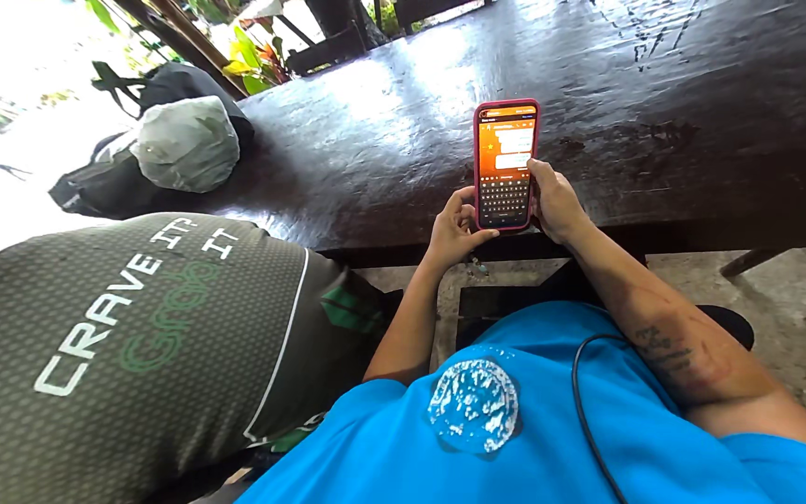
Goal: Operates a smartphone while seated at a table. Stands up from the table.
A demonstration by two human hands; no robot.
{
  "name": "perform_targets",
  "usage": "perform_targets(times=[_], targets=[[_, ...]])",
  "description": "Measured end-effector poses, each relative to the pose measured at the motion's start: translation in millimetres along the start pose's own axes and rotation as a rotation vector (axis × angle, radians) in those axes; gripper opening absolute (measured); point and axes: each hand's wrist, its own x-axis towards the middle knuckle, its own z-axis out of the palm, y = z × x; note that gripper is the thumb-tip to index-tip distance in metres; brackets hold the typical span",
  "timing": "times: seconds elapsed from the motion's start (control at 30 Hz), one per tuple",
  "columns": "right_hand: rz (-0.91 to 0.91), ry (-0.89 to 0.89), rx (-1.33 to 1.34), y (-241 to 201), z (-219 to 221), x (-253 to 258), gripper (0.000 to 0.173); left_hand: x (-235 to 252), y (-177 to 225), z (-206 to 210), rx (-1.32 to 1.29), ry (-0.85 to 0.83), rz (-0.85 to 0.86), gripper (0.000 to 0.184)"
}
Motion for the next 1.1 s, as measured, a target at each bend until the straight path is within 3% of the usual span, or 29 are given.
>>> perform_targets(times=[1.1], targets=[[0.022,0.026,-0.002,5.6,-3.4,1.5,0.050,1.0,-3.4,-0.2,0.045,0.015,0.015,0.077]])
